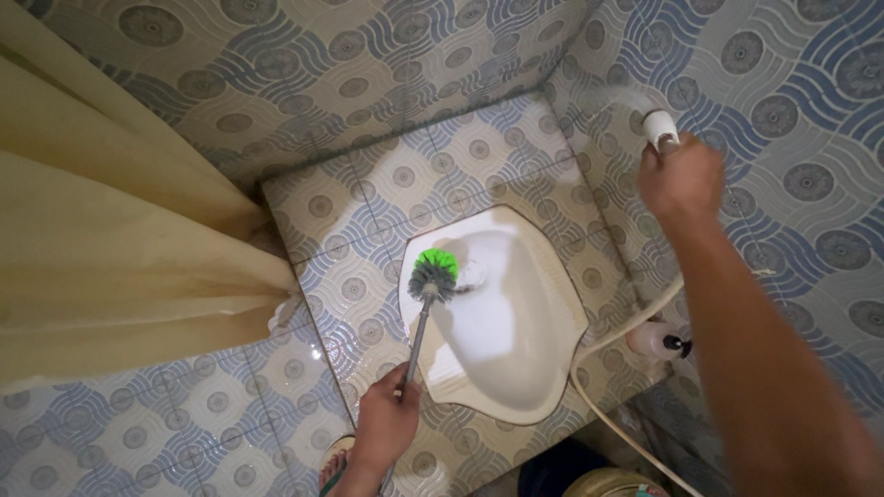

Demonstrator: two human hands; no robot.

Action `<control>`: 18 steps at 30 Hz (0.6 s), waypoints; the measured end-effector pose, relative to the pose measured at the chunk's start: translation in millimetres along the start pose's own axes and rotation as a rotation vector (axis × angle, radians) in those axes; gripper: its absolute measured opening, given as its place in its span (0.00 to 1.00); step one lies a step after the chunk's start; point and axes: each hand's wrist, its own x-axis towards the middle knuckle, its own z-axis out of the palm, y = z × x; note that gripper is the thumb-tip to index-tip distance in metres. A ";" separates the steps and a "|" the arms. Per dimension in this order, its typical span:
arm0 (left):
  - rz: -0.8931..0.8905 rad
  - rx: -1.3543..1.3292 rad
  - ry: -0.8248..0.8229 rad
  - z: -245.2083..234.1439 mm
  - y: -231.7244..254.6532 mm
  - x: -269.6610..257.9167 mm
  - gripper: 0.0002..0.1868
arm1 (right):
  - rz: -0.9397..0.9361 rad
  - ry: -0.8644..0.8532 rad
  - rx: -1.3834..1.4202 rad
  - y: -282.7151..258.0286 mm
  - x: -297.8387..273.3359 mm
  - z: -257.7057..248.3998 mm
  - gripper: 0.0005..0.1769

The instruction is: The person cleans a squat toilet by scrubbing the interior bowl with a brush and rinsing the surface with water from a hand-held sprayer.

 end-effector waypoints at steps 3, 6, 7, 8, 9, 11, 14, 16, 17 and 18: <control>0.056 0.011 0.018 1.9 -3.8 0.8 0.21 | 0.014 -0.041 -0.020 8.2 -0.4 0.6 0.17; 0.050 -0.009 0.009 2.7 -6.0 -0.3 0.21 | 0.063 -0.113 -0.090 13.7 0.8 -0.1 0.18; 0.052 -0.016 0.009 2.4 -6.1 -0.3 0.21 | 0.061 -0.141 -0.132 15.2 0.5 -1.2 0.18; 0.055 -0.022 0.010 2.0 -5.7 -0.3 0.21 | 0.059 -0.169 -0.173 16.1 0.2 -2.0 0.18; 0.057 -0.028 0.010 1.5 -4.7 -0.5 0.21 | 0.087 -0.200 -0.184 16.9 -0.5 -3.0 0.19; 0.040 -0.020 0.004 -1.0 -2.3 -1.9 0.20 | 0.142 -0.264 -0.203 19.5 -3.0 -5.0 0.20; 0.033 -0.019 0.007 -2.9 1.0 -4.9 0.20 | 0.042 -0.162 -0.216 28.9 -9.6 -5.3 0.18; 0.035 -0.014 0.012 -3.9 1.3 -5.5 0.20 | 0.015 -0.168 -0.242 37.2 -11.2 -2.6 0.19; 0.035 -0.007 0.013 -4.1 0.6 -5.4 0.20 | 0.002 -0.170 -0.256 41.7 -12.1 -0.7 0.19; 0.036 -0.001 0.014 -3.8 -0.5 -4.9 0.20 | -0.016 -0.164 -0.269 46.4 -13.5 1.5 0.19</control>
